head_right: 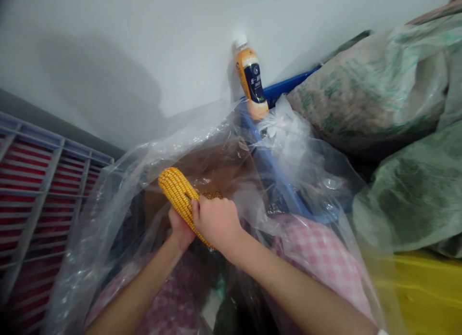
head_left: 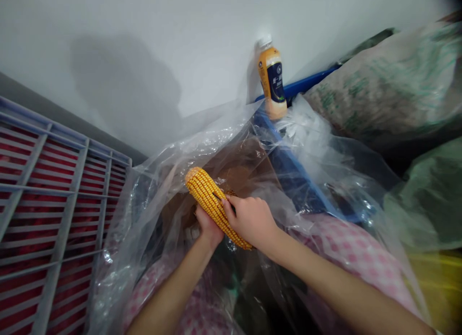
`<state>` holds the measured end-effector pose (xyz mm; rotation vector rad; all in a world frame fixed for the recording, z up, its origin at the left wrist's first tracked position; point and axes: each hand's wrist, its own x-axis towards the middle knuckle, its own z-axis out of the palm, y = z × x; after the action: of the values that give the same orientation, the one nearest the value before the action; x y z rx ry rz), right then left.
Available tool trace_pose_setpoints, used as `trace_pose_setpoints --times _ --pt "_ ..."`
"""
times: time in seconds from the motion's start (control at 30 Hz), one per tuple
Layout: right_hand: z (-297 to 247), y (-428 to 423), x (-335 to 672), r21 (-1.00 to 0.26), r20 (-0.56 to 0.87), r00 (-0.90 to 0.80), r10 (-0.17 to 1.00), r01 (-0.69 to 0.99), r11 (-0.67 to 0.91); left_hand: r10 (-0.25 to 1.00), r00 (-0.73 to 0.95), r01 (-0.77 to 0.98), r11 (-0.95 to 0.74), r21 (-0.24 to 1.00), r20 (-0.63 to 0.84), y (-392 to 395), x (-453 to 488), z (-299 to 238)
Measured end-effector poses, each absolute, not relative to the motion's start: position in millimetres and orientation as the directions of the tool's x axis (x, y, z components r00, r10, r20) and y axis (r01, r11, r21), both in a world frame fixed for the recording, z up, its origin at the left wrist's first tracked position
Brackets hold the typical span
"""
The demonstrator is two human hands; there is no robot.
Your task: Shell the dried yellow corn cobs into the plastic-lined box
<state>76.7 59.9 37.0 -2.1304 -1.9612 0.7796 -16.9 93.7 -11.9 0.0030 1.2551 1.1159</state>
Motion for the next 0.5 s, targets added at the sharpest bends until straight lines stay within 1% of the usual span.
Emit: trace_pose_setpoints --times 0.2,0.3,0.5 --pt "28 58 69 -0.465 -0.224 0.046 0.973 0.873 -0.148 0.65 -0.156 -0.69 0.467 0.553 -0.743 92 -15 -13" --pt "25 57 66 -0.481 -0.204 0.052 0.978 0.864 -0.147 0.675 -0.181 -0.7 0.423 0.576 -0.715 91 -17 -17" --pt "21 57 69 -0.455 -0.166 0.041 0.985 0.883 -0.114 0.745 -0.077 -0.706 0.429 0.563 -0.663 88 -22 -27"
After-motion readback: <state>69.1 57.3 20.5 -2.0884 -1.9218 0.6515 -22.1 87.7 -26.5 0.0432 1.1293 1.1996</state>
